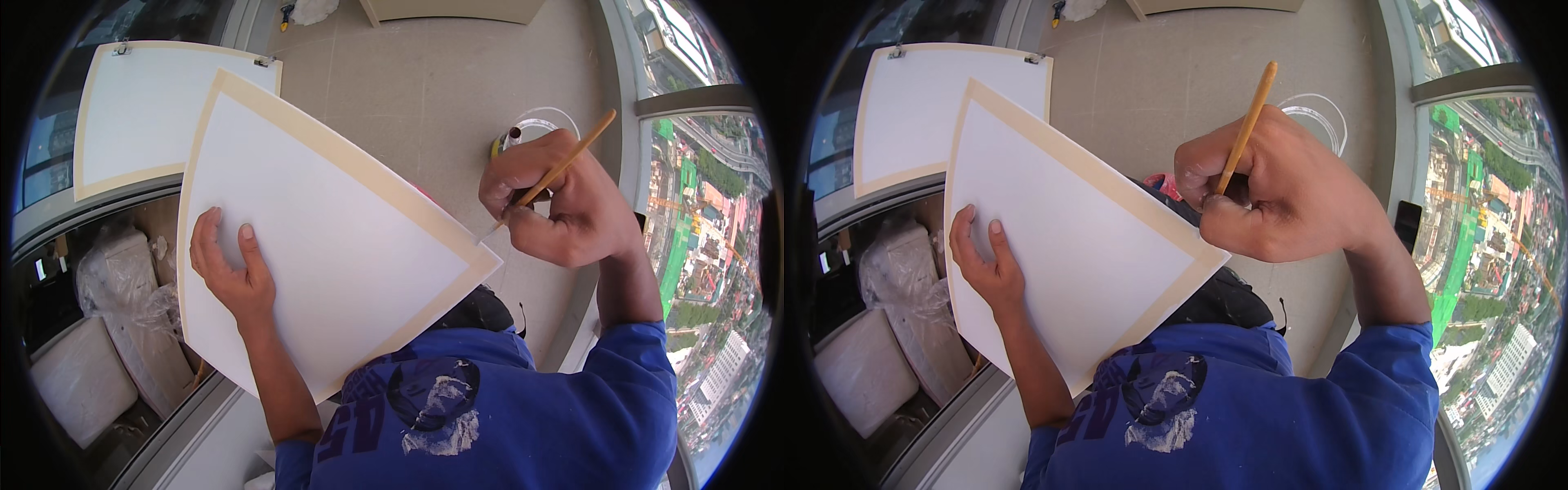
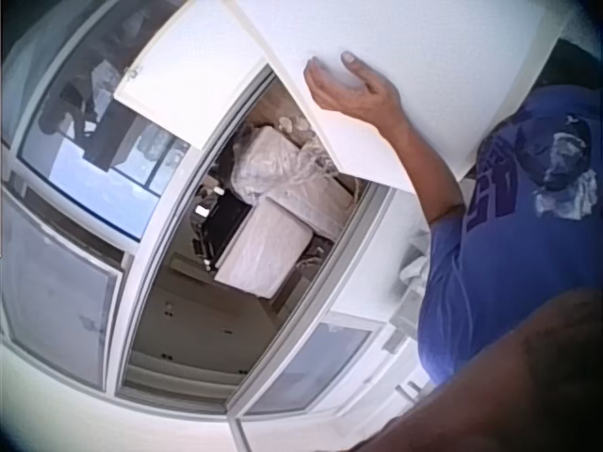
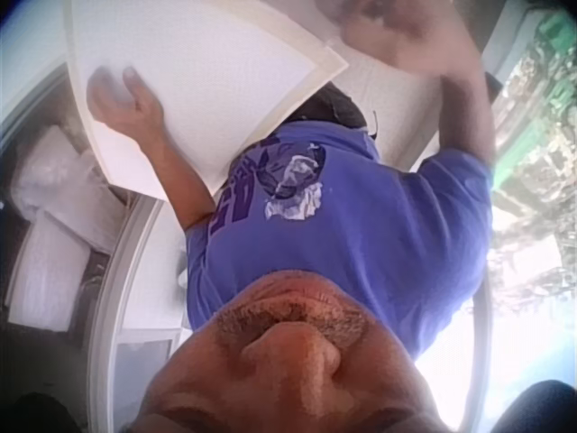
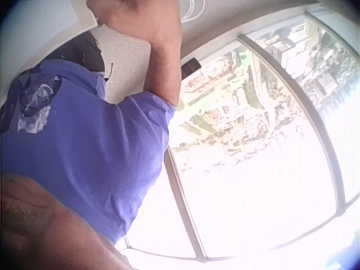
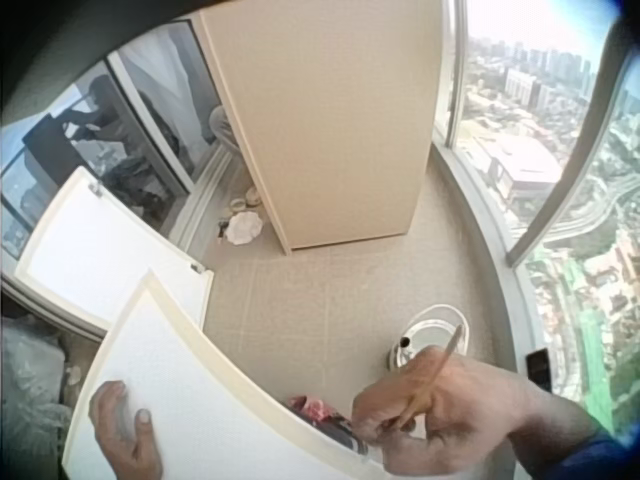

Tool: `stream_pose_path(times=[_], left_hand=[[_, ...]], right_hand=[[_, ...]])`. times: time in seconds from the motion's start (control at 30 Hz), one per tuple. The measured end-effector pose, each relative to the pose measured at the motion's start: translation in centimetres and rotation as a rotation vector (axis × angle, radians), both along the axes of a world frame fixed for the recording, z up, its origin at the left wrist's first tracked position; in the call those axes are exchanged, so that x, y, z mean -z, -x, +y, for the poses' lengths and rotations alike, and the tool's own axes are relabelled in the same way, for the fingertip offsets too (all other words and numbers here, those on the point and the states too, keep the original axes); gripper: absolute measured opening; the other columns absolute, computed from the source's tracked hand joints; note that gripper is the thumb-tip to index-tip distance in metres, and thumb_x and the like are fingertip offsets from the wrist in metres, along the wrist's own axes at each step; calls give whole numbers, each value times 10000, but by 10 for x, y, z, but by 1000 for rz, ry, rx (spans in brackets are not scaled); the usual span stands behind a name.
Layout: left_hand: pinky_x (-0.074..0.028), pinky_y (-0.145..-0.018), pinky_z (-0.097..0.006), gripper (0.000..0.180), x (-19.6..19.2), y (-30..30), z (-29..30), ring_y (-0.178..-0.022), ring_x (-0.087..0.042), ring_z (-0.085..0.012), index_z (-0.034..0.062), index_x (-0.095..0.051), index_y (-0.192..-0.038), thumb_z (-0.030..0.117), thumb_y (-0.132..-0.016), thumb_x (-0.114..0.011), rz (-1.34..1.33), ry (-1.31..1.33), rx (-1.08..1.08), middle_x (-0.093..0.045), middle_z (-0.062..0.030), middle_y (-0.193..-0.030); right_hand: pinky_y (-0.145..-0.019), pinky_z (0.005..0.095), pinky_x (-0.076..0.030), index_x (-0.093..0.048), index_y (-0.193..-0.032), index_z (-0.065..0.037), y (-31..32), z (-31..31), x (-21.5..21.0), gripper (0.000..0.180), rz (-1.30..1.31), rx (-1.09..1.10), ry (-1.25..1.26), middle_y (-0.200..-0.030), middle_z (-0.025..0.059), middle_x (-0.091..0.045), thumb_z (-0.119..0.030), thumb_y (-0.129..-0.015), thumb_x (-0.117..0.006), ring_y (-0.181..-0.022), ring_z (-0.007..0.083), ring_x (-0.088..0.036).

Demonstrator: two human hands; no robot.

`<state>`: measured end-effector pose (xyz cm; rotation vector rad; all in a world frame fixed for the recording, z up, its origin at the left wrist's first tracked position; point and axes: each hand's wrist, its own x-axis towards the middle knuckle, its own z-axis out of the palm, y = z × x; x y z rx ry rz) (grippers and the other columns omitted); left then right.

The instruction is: The person uses a paint brush to apply white paint along the narrow edges of a white cabinet door panel, frequently dipping the brush into a plastic bucket of paint.

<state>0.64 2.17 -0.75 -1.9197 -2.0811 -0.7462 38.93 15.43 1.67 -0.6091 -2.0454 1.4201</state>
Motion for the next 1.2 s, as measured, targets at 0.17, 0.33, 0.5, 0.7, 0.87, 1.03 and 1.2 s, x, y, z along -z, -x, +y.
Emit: stream_pose_path(times=[0.17,0.33,0.5,0.7,0.87,1.03,1.2], left_hand=[[-389,-1119,-464,394,-1,-4,3,-1275,-561,-347,-3,-629,-1337,162,-987,-702,-11,6,-7,-647,-172,-1357],[-356,-1132,-463,390,-6,-10,1,-1253,-563,-339,-1,-628,-1318,153,-970,-712,-18,-1,-36,-646,-169,-1354],[-346,-1128,-496,385,-21,-2,1,-1209,-577,-353,-6,-632,-1271,175,-945,-731,-46,-29,4,-644,-173,-1316],[-332,-1157,-533,382,-27,1,-2,-1198,-581,-299,30,-628,-1279,249,-979,-716,-140,-44,39,-603,-132,-1289],[-338,-1146,-529,379,-29,1,-24,-1191,-577,-301,35,-611,-1276,260,-987,-710,-174,-118,-3,-596,-127,-1286],[-344,-1128,-513,372,-34,18,-21,-1199,-571,-309,30,-604,-1279,246,-994,-704,-230,-190,-34,-595,-133,-1286],[-345,-1131,-511,408,-46,60,-9,-1239,-553,-349,12,-604,-1296,228,-972,-725,-136,-211,-124,-600,-159,-1316]], right_hand=[[-560,350,-441,-574,-734,19,4,-1,-1,96,91,147,73,-663,102,-582,-12,-658,-525,-574,227,-563],[-598,321,-456,-582,-775,21,-5,8,-7,76,51,83,130,-690,79,-580,-19,-724,-541,-625,186,-555],[-593,309,-436,-581,-746,15,3,5,-28,66,179,202,212,-703,102,-607,-30,-704,-558,-649,168,-566],[-537,220,-389,-524,-946,-28,9,28,-11,165,573,196,411,-780,56,-512,-116,-911,-659,-676,114,-493],[-595,229,-461,-552,-1087,-33,33,40,-15,212,690,179,554,-894,89,-602,-199,-1011,-659,-730,132,-564],[-647,249,-490,-605,-1222,-76,52,26,30,255,615,332,623,-1029,76,-668,-275,-1066,-638,-825,141,-637],[-650,284,-524,-616,-1253,-55,63,-15,68,266,541,327,800,-1129,111,-685,-258,-1081,-605,-813,177,-680]])
